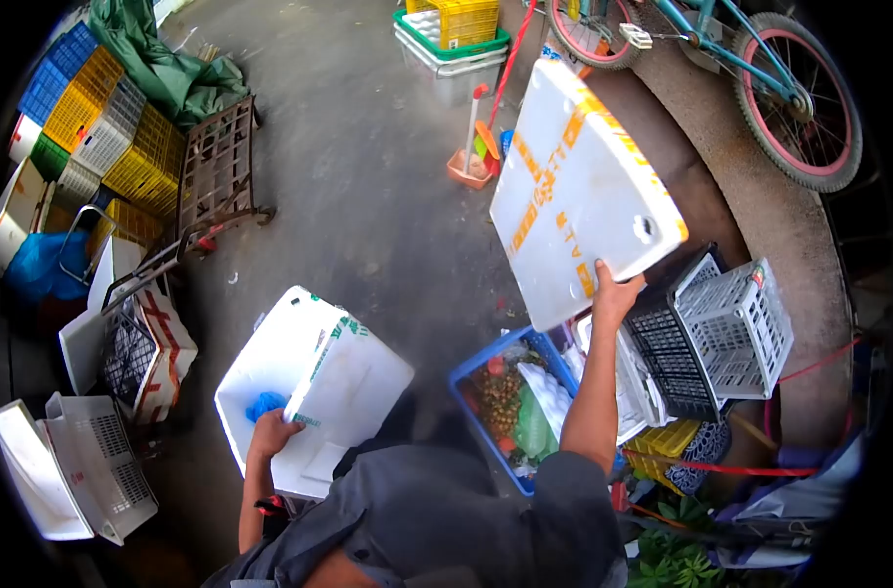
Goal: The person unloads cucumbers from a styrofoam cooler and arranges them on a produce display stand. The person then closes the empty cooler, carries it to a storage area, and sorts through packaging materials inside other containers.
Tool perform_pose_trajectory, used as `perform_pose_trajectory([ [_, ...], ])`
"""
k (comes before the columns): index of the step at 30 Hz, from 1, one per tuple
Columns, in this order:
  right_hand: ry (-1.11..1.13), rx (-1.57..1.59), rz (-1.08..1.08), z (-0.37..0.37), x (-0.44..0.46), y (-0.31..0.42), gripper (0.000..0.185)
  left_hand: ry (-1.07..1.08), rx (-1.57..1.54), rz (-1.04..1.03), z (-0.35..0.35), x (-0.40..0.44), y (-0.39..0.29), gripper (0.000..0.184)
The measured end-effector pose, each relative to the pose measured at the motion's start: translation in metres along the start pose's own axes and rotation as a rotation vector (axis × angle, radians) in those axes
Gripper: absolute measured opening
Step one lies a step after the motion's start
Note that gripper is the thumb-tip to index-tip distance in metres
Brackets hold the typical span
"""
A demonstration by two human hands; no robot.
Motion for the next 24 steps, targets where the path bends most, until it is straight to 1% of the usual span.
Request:
perform_pose_trajectory([
  [2,0.012,-0.101,-0.057,-0.015,-0.001,-0.009,0.062,0.050,0.036,-0.017,0.006,0.016,0.007,0.047],
  [3,0.012,-0.102,-0.056,-0.018,-0.001,-0.014,0.061,0.056,0.043,-0.030,0.012,0.028,0.006,0.047],
  [6,0.007,0.013,-0.015,-0.006,-0.001,-0.031,0.058,0.073,0.082,-0.059,0.031,0.058,-0.001,0.047],
  [7,0.005,0.065,0.017,-0.004,-0.005,-0.021,0.056,0.067,0.064,-0.046,0.035,0.062,-0.002,0.047],
  [8,0.006,0.122,0.044,-0.008,0.003,-0.028,0.057,0.059,0.046,-0.034,0.035,0.066,-0.004,0.047],
  [11,0.100,0.058,-0.107,-0.020,0.021,-0.089,0.059,0.118,0.056,-0.030,0.050,0.091,-0.018,0.045],
  [12,0.088,0.097,-0.340,-0.030,0.012,-0.102,0.062,0.127,0.039,-0.020,0.056,0.098,-0.023,0.045],
  [13,0.058,0.061,-0.407,-0.029,0.028,-0.156,0.062,0.135,0.022,-0.009,0.060,0.107,-0.026,0.045],
  [14,0.025,0.056,-0.367,-0.028,0.025,-0.159,0.062,0.134,0.068,-0.029,0.059,0.117,-0.023,0.041],
  [15,0.004,0.053,-0.328,-0.034,0.022,-0.160,0.062,0.134,0.048,-0.004,0.063,0.121,-0.031,0.040],
  [17,0.028,0.010,-0.413,-0.053,0.035,-0.213,0.066,0.133,0.009,0.047,0.075,0.133,-0.051,0.038],
  [18,0.031,-0.007,-0.432,-0.056,0.038,-0.223,0.067,0.148,-0.007,0.035,0.072,0.139,-0.045,0.039],
  [19,0.035,-0.024,-0.450,-0.059,0.041,-0.232,0.069,0.158,0.001,0.064,0.075,0.145,-0.054,0.037],
  [21,0.018,-0.039,-0.425,-0.080,0.047,-0.210,0.072,0.173,0.015,0.118,0.085,0.163,-0.082,0.033],
  [22,-0.031,-0.081,-0.399,-0.086,0.058,-0.242,0.081,0.170,-0.040,0.130,0.079,0.168,-0.062,0.031],
  [23,-0.083,-0.050,-0.463,-0.094,0.072,-0.264,0.089,0.167,-0.095,0.142,0.072,0.173,-0.042,0.030],
  [24,-0.059,-0.063,-0.489,-0.101,0.088,-0.295,0.091,0.187,-0.166,0.182,0.073,0.179,-0.056,0.030],
])
Point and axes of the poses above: each hand's wrist, its own x-axis towards the middle knuckle, its own z-axis out of the back of the hand, y = z × x, the point moved 10 cm from there along x, towards the middle knuckle, and after that the axes turned 13 degrees about -z, right-handed, at the moved point
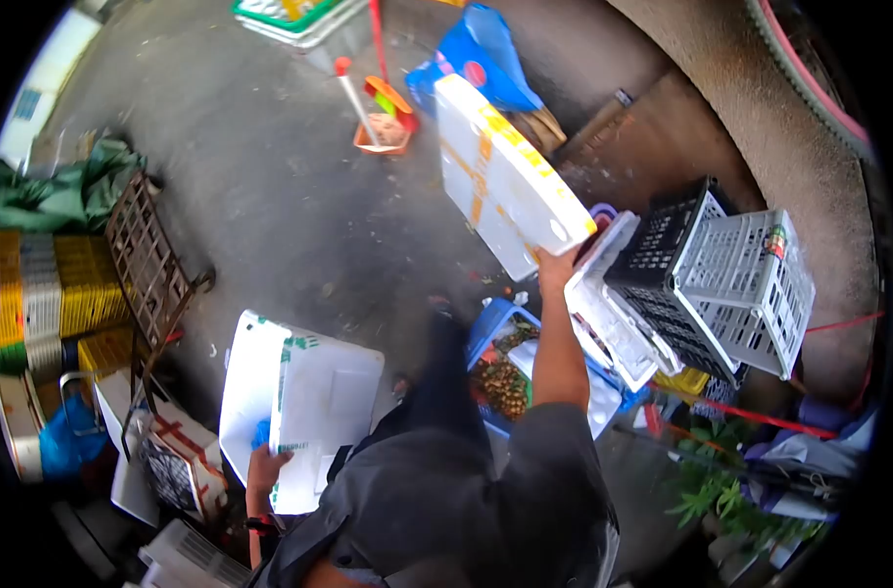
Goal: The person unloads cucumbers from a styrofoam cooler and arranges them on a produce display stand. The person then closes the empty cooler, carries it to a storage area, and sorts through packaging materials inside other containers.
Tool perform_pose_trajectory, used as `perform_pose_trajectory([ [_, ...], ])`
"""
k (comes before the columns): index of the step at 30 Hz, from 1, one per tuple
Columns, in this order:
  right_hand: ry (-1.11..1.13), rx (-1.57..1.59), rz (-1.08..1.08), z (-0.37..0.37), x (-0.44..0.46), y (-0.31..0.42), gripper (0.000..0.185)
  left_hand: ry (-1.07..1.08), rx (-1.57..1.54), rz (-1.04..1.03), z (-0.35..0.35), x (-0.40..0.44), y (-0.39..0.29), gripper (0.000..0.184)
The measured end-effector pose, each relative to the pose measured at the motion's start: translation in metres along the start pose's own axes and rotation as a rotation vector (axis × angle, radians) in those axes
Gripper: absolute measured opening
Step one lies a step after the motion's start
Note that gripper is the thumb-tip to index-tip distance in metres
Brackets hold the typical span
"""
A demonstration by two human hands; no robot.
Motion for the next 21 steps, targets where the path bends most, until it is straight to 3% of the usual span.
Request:
perform_pose_trajectory([
  [1,0.020,-0.019,-0.025,-0.009,0.017,-0.001,0.093,0.020,0.009,0.013,0.005,0.005,-0.015,0.030],
  [4,0.036,0.048,-0.043,-0.014,0.045,0.026,0.076,0.038,-0.009,0.057,0.008,0.022,-0.047,0.030],
  [5,0.062,-0.042,-0.034,-0.010,0.079,0.004,0.089,0.057,0.015,0.068,0.007,0.029,-0.055,0.030],
  [7,-0.283,-0.406,-0.039,0.028,0.111,-0.034,0.104,0.097,0.064,0.088,0.009,0.042,-0.078,0.031],
  [8,-0.337,-0.611,-0.134,0.033,0.115,-0.033,0.113,0.116,0.091,0.073,0.005,0.050,-0.086,0.031],
  [11,-0.246,-0.744,-0.180,0.028,0.075,-0.036,0.109,0.166,0.181,0.005,-0.001,0.064,-0.120,0.032],
  [14,0.027,-0.771,-0.124,-0.004,0.025,-0.051,0.095,0.201,0.253,-0.065,-0.010,0.061,-0.160,0.033],
  [15,0.123,-0.775,-0.107,-0.018,0.005,-0.052,0.091,0.232,0.323,-0.116,-0.015,0.063,-0.168,0.036],
  [16,0.114,-0.783,-0.017,-0.026,-0.014,-0.044,0.082,0.281,0.585,-0.248,-0.023,0.075,-0.165,0.039],
  [17,0.197,-0.796,-0.043,-0.030,-0.029,-0.043,0.079,0.275,0.556,-0.292,-0.029,0.069,-0.175,0.042],
  [19,0.362,-0.823,-0.100,-0.052,-0.055,-0.025,0.074,0.258,0.699,-0.371,-0.044,0.066,-0.202,0.038],
  [20,0.368,-0.767,-0.021,-0.059,-0.065,0.001,0.071,0.210,0.704,-0.429,-0.050,0.064,-0.219,0.036],
  [21,0.376,-0.706,0.054,-0.065,-0.078,0.029,0.068,0.280,0.670,-0.341,-0.057,0.063,-0.228,0.037],
])
Point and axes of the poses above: each hand's wrist, its own x-axis towards the middle knuckle, its own z-axis out of the back of the hand, y = z × x, the point moved 10 cm from there along x, towards the middle knuckle, and after that the axes turned 13 degrees about -z, right-handed, at the moved point
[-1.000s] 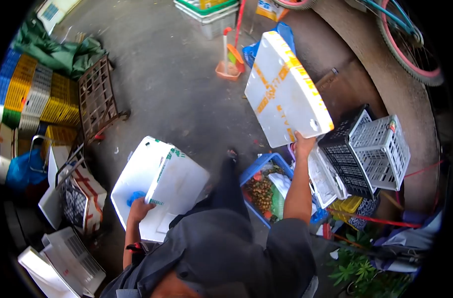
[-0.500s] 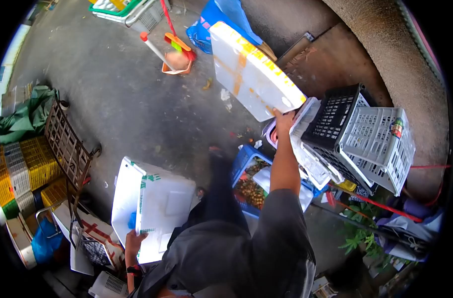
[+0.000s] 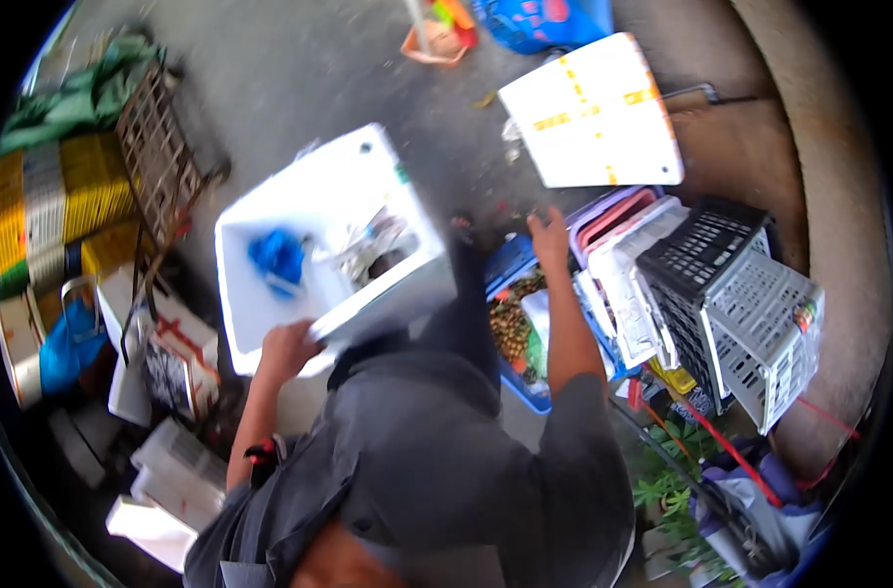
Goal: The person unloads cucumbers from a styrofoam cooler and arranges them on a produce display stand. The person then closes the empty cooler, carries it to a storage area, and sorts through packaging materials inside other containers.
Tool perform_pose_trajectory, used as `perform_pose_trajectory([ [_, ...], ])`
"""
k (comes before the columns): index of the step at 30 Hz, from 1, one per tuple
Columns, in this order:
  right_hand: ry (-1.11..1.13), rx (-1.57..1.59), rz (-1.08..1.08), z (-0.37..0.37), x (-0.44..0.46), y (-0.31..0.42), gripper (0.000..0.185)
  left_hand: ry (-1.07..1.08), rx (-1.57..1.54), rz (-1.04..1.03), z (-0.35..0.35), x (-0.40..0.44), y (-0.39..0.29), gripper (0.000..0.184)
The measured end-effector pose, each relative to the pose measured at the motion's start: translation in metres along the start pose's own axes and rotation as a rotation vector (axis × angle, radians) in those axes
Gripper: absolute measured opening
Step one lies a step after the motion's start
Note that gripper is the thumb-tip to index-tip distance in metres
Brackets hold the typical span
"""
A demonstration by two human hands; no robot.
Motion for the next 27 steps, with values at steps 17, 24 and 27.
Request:
perform_pose_trajectory([
  [17,0.821,-0.918,0.690,-0.268,-0.252,0.222,0.081,-0.103,0.072,-0.257,-0.058,-0.087,0.003,0.024],
  [24,0.911,-1.373,0.855,-0.276,-0.363,0.153,0.117,-0.166,-0.018,-0.213,-0.073,-0.106,-0.001,0.017],
  [27,0.764,-1.387,0.953,-0.291,-0.364,0.144,0.117,-0.186,-0.078,-0.185,-0.072,-0.113,-0.008,0.015],
])
Point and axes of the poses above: each hand's wrist, its own x-axis towards the middle knuckle, its own z-axis out of the back of the hand, y = z × x, the point moved 10 cm from there along x, towards the middle knuckle, and after that the axes turned 13 degrees about -z, right-handed, at the moved point
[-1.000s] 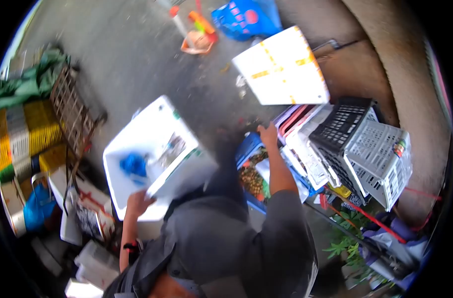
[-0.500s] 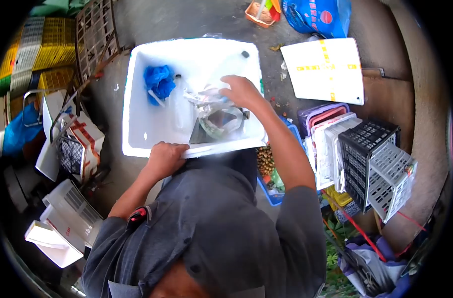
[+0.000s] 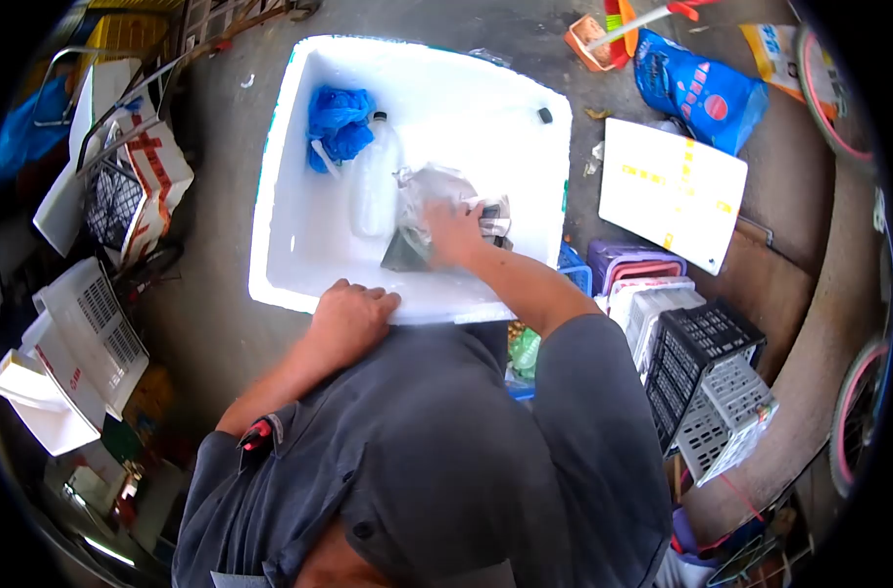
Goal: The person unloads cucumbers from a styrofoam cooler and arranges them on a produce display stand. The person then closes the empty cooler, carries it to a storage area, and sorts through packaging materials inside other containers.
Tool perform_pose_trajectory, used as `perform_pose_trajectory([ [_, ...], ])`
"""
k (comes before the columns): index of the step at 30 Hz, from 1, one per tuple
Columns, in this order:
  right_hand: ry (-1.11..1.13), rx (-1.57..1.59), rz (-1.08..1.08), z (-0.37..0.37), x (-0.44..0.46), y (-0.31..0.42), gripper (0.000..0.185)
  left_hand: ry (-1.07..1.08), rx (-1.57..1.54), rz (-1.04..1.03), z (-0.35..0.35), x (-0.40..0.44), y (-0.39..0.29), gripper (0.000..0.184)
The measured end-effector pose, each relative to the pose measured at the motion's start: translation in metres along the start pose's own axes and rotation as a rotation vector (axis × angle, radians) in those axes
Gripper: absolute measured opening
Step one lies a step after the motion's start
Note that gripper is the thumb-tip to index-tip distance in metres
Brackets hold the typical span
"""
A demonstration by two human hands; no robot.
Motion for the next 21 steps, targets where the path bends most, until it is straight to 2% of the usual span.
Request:
perform_pose_trajectory([
  [2,-0.190,-0.091,0.024,-0.017,0.028,0.004,0.113,-0.019,-0.025,0.037,0.003,-0.001,0.005,0.012],
  [5,-0.259,0.024,0.076,-0.047,0.069,0.006,0.080,-0.013,-0.023,0.052,0.006,-0.004,0.017,0.011],
  [8,-0.189,0.238,0.060,-0.061,0.084,-0.002,0.044,-0.032,-0.022,0.069,0.001,-0.011,0.012,0.010],
  [11,-0.246,0.257,0.118,-0.037,0.070,-0.003,0.029,-0.047,-0.021,0.081,-0.002,-0.014,0.005,0.009],
  [12,-0.267,0.343,0.141,-0.021,0.063,-0.010,0.035,-0.048,-0.014,0.068,-0.001,-0.011,0.007,0.009],
  [16,-0.233,0.614,-0.015,0.049,0.027,-0.049,0.044,-0.016,0.039,-0.002,0.009,-0.001,0.018,0.012],
  [19,-0.484,1.067,-0.079,0.091,-0.027,-0.098,0.046,0.059,0.092,-0.063,0.010,0.003,0.033,0.020],
  [21,-0.510,1.342,-0.129,0.121,-0.079,-0.133,0.049,0.137,0.123,-0.069,0.009,0.011,0.046,0.027],
])
Point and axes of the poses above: each hand's wrist, its own x-axis towards the middle knuckle, its own z-axis out of the back of the hand, y = z × x, the point moved 10 cm from there along x, towards the middle knuckle, and after that the axes turned 13 degrees about -z, right-handed, at the moved point
